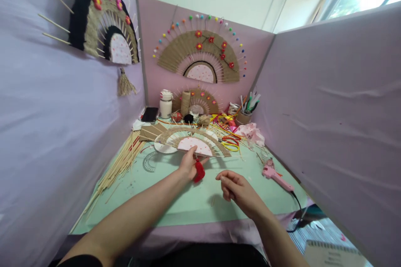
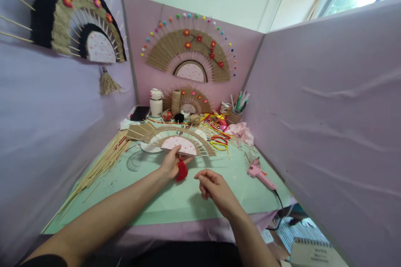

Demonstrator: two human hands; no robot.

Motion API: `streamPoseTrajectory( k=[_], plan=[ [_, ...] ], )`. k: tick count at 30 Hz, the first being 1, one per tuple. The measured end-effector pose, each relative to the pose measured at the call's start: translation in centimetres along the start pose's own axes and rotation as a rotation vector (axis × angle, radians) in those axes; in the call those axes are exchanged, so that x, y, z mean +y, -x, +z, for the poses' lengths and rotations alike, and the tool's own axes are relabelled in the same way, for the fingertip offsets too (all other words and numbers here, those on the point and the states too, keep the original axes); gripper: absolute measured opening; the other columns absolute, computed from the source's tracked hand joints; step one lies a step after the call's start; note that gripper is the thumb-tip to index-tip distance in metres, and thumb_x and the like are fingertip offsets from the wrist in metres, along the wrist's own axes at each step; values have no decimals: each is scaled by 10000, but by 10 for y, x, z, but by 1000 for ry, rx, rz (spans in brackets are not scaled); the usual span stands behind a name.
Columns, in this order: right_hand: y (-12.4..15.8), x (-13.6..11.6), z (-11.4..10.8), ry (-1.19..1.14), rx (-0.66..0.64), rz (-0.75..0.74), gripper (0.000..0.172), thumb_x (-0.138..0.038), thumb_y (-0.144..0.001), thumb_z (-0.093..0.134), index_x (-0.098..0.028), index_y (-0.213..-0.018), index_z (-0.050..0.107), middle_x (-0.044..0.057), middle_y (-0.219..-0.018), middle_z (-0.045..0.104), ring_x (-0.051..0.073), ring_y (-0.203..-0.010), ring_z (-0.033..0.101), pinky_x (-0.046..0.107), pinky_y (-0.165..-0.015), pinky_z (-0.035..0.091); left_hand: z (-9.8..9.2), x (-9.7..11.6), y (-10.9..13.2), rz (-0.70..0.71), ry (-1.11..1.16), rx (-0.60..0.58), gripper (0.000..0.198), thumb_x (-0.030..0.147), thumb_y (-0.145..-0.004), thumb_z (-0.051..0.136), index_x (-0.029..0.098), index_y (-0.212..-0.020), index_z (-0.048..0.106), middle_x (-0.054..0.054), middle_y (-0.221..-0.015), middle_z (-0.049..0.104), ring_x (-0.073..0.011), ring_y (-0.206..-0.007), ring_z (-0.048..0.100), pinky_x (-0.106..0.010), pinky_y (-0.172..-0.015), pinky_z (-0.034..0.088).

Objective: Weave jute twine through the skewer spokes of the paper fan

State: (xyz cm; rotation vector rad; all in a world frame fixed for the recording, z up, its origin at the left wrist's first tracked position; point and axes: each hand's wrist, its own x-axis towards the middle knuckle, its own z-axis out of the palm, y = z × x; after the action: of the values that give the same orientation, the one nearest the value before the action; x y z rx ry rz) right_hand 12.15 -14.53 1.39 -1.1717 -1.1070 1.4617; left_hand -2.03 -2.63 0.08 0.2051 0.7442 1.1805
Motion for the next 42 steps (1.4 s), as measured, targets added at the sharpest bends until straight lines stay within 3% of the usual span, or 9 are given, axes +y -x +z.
streamPoseTrajectory(
  k=[10,17,22,26,30,32,34,38,42],
  plan=[
    [30,-22,-34,160,127,-26,353,-490,-749,686,-168,-880,625,-39,-595,496,92,-535,438,246,-539,323,-4,-15,15,-121,12,-19,44,173,-893,526,190,-921,556,-34,-813,656,-138,-696,655,-364,-835,564],
    [32,-27,-52,216,203,-76,362,-500,-761,664,-169,-898,613,-45,-598,479,95,-542,442,248,-535,307,-4,-14,18,-540,-189,-114,469,426,-958,365,41,-1203,468,-224,-1044,650,-260,-888,695,-363,-721,574],
    [33,-30,-59,227,238,-85,384,-511,-736,675,-167,-896,619,-42,-603,494,92,-536,438,249,-539,319,-9,-14,18,-608,-306,-245,507,437,-969,316,7,-1150,515,-196,-915,693,-241,-836,705,-365,-762,556],
    [33,-28,-66,247,256,-105,381,-504,-739,671,-162,-899,615,-44,-595,489,94,-532,440,249,-536,320,-14,-15,29,-749,-524,-520,386,410,-945,404,79,-1046,575,-168,-934,716,-245,-865,710,-378,-784,545],
    [33,-25,-70,265,287,-131,365,-492,-754,662,-161,-901,618,-39,-610,499,93,-536,452,247,-541,335,-16,-6,42,-1020,-786,-1159,469,403,-815,657,115,-1177,585,-163,-1044,702,-288,-939,692,-395,-733,550],
    [33,-22,-71,272,292,-134,360,-490,-756,657,-162,-897,617,-37,-616,507,93,-533,457,244,-537,342,-16,-2,44,-1095,-820,-1367,562,402,-765,717,142,-1239,566,-152,-1102,682,-285,-980,677,-395,-740,547],
    [30,-19,-72,283,292,-132,346,-492,-767,638,-168,-885,610,-35,-617,515,95,-527,463,240,-528,345,-17,-1,41,-1063,-822,-1424,567,397,-765,720,166,-1257,558,-138,-1131,668,-270,-993,671,-384,-749,544],
    [11,-18,-86,471,360,-175,345,-492,-850,497,-184,-702,541,-21,-588,529,104,-507,473,242,-523,370,-21,-6,30,-890,-814,-1367,515,372,-778,715,187,-1234,564,-131,-1135,656,-245,-981,673,-357,-753,538],
    [-29,-22,-105,1125,495,-236,419,-387,-941,318,-170,-702,585,45,-665,607,157,-634,562,275,-627,441,-22,-7,28,-825,-832,-1302,522,383,-739,752,198,-1195,577,-129,-1138,646,-234,-968,673,-341,-756,530]
  ],
)
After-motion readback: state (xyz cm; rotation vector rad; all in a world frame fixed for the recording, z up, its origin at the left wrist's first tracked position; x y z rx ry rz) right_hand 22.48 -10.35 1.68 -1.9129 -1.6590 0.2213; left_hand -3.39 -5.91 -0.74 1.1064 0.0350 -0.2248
